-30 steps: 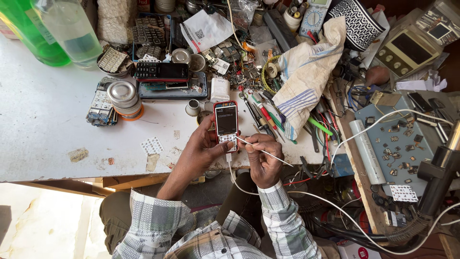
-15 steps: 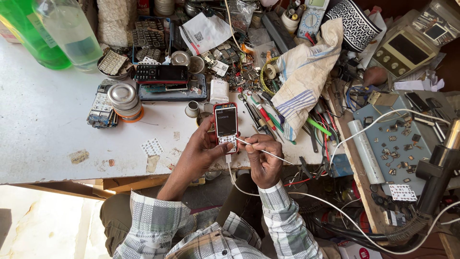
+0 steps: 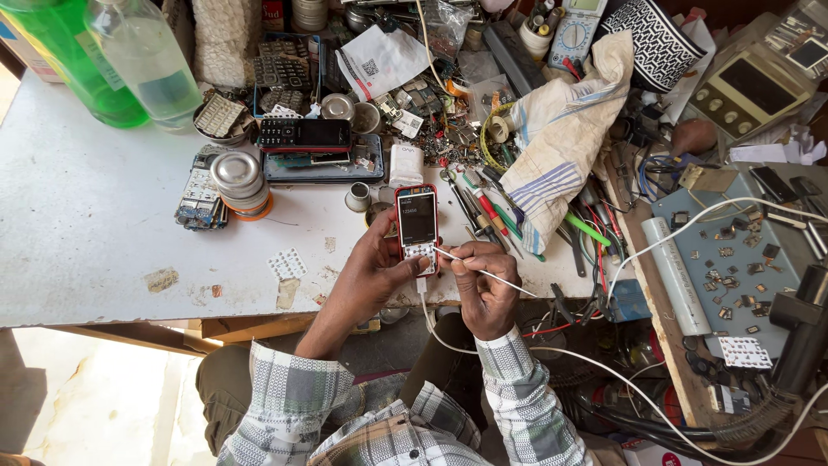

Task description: The person tests a red feature phone connected to a charging cable, pressing its keys with a thin probe while watching the screen, and wipes it with a cloth. They then remove the back cover and battery, extract the main circuit board, and brush and pick at the board with a probe.

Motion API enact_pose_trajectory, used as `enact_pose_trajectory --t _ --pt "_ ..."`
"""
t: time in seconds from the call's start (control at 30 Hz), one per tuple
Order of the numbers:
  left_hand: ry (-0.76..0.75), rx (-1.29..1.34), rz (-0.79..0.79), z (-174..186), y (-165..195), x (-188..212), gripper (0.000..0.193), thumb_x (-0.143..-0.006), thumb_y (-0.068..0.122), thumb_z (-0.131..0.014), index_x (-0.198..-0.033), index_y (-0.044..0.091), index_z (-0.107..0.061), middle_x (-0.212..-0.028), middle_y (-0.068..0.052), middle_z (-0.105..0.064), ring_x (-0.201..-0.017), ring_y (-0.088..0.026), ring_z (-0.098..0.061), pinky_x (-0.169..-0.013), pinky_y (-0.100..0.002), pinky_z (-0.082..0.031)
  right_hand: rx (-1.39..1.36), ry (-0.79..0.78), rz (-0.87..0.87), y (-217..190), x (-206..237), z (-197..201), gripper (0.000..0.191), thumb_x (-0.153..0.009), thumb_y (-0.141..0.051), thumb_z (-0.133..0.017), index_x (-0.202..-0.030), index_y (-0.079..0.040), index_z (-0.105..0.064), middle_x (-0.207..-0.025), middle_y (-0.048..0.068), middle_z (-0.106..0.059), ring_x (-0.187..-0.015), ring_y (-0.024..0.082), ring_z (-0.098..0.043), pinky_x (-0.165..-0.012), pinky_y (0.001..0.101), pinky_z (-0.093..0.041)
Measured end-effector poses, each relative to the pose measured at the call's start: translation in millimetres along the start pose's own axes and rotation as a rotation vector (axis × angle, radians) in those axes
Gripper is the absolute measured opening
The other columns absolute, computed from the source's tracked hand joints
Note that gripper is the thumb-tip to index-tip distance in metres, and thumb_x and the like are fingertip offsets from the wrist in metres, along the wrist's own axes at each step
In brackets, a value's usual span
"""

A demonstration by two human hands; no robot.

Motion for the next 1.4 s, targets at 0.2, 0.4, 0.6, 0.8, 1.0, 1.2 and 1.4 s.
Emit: enact_pose_trajectory --t 0.2,0.4,0.6,0.8,1.0,1.2,1.4 --pt "-0.027 0.05 -0.008 -1 -2 -1 0.066 -0.094 -0.004 -0.065 -0.152 0.004 -0.035 -0.12 -0.015 -0.073 -0.107 -0.018 -0.072 -0.093 -0.034 -0.061 -0.087 0.016 -0.003 1 1 2 0.021 -0.106 0.002 -0.056 -0.118 -0.004 -0.04 -0.115 0.018 -0.059 -0.103 0.024 -0.071 -0.091 0.0365 -0.068" --pt "-0.007 0.005 0.018 3 -8 0 0.069 -0.093 -0.003 -0.067 -0.153 0.004 -0.033 -0.114 -0.016 -0.075 -0.102 -0.019 -0.073 -0.089 -0.034 -0.06 -0.068 0.005 -0.011 1 4 2 0.02 -0.106 0.003 -0.055 -0.117 -0.005 -0.04 -0.115 0.018 -0.058 -0.105 0.025 -0.072 -0.091 0.0372 -0.067" --pt "-0.004 -0.01 0.02 4 -8 0 0.071 -0.094 -0.003 -0.065 -0.155 0.006 -0.029 -0.112 -0.015 -0.076 -0.101 -0.019 -0.074 -0.088 -0.034 -0.061 -0.086 -0.003 0.003 -1 1 0 0.02 -0.106 0.004 -0.054 -0.117 -0.004 -0.04 -0.115 0.017 -0.058 -0.109 0.027 -0.072 -0.092 0.0377 -0.068" --pt "-0.005 -0.032 0.025 6 -11 -1 0.072 -0.093 -0.004 -0.066 -0.155 0.005 -0.029 -0.112 -0.016 -0.075 -0.1 -0.02 -0.074 -0.088 -0.034 -0.062 -0.107 -0.004 -0.026 0 2 0 0.02 -0.106 0.004 -0.055 -0.117 -0.004 -0.04 -0.115 0.017 -0.057 -0.111 0.028 -0.071 -0.093 0.0379 -0.067" --pt "0.002 -0.013 0.025 5 -11 -1 0.073 -0.092 -0.004 -0.065 -0.155 0.006 -0.029 -0.113 -0.015 -0.075 -0.1 -0.02 -0.075 -0.088 -0.034 -0.062 -0.077 0.0 -0.028 -2 2 0 0.02 -0.106 0.004 -0.055 -0.117 -0.004 -0.041 -0.116 0.018 -0.057 -0.111 0.028 -0.071 -0.092 0.0377 -0.067" --pt "0.0 -0.029 0.018 5 -7 -2 0.074 -0.091 -0.002 -0.067 -0.154 0.007 -0.028 -0.114 -0.015 -0.076 -0.101 -0.02 -0.075 -0.087 -0.034 -0.062 -0.072 -0.005 -0.029 -3 2 -2 0.02 -0.106 0.003 -0.055 -0.118 -0.004 -0.04 -0.117 0.018 -0.056 -0.113 0.029 -0.071 -0.094 0.038 -0.068" --pt "-0.038 0.018 -0.043 1 -3 -1 0.072 -0.092 -0.002 -0.068 -0.153 0.002 -0.031 -0.121 -0.016 -0.072 -0.108 -0.021 -0.073 -0.094 -0.036 -0.063 -0.056 0.0 0.028 -5 5 -1 0.021 -0.105 0.003 -0.059 -0.116 -0.004 -0.043 -0.114 0.017 -0.058 -0.111 0.031 -0.072 -0.094 0.0388 -0.067"
Point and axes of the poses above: each hand's wrist, its own x-axis away from the middle knuckle, its own z-axis out of the back of the hand, y = z × x, the point moved 10 cm from there along -x, towards the middle knuckle
